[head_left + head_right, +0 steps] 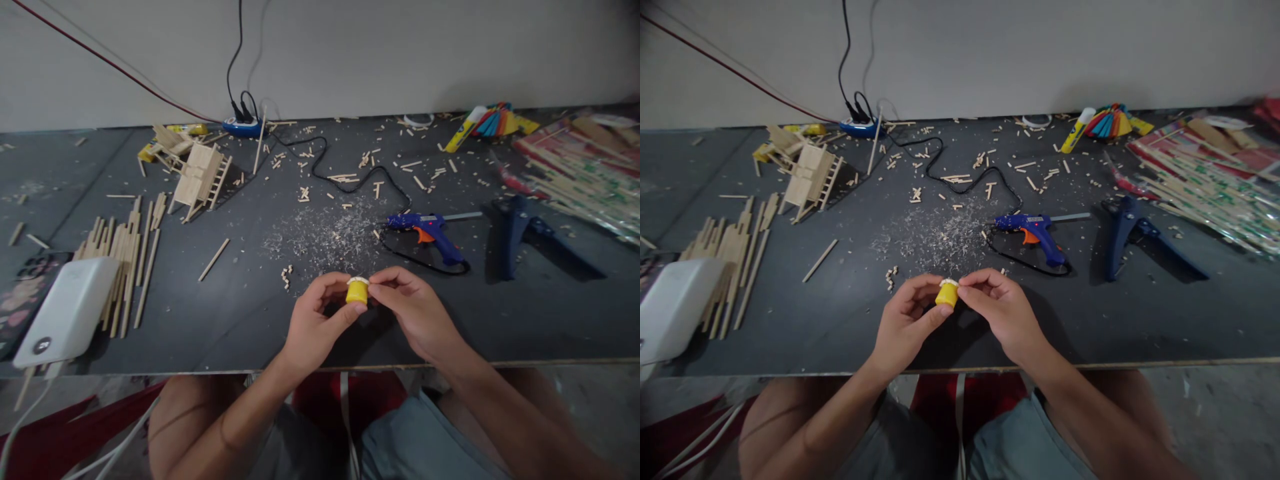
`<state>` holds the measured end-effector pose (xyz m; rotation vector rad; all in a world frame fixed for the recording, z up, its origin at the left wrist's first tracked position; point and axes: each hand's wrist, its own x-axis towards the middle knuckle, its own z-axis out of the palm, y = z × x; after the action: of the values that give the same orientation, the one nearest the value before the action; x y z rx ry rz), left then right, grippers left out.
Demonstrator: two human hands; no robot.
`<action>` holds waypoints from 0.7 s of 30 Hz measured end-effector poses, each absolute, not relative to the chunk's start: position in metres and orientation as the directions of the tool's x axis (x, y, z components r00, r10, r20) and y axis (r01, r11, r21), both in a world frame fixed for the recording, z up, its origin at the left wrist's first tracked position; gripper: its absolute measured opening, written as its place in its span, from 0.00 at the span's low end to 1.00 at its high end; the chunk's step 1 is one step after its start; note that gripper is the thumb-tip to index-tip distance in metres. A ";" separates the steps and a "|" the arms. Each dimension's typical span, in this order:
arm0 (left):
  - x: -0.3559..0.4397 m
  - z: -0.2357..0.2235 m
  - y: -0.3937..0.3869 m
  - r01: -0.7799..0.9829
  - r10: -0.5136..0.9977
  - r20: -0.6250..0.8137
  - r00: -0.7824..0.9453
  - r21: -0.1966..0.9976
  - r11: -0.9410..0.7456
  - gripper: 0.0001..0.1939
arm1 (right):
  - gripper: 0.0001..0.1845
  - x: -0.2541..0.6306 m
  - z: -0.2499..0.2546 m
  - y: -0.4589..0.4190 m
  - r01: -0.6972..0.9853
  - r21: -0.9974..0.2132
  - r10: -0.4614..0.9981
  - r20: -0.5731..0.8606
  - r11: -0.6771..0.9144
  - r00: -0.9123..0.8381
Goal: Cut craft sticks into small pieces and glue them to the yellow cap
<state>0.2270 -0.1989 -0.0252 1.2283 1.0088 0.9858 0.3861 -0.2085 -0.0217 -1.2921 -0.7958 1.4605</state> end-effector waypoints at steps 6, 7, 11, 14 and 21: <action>0.227 -0.026 -0.200 -0.057 0.964 -0.047 0.261 0.996 0.064 0.18 | 0.09 0.386 -0.021 -0.209 -0.228 -0.941 0.959 -0.274 -0.251 0.073; 0.227 -0.026 -0.200 -0.048 0.966 -0.043 0.256 0.997 0.057 0.18 | 0.09 0.386 -0.020 -0.209 -0.207 -0.947 0.961 -0.265 -0.244 0.079; 0.226 -0.029 -0.202 0.000 0.970 -0.002 0.243 1.000 0.002 0.19 | 0.08 0.385 -0.015 -0.210 -0.130 -0.964 0.968 -0.242 -0.231 0.071; 0.225 -0.031 -0.202 0.028 0.971 0.009 0.239 0.999 -0.016 0.20 | 0.07 0.385 -0.014 -0.211 -0.102 -0.969 0.971 -0.231 -0.224 0.067; 0.226 -0.033 -0.203 0.069 0.969 0.042 0.244 0.996 -0.060 0.20 | 0.07 0.385 -0.014 -0.211 -0.057 -0.971 0.970 -0.234 -0.231 0.062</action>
<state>0.2257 -0.2035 -0.0327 1.4080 1.0543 1.0252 0.3853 -0.2114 -0.0141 -1.3730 -1.0008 1.3494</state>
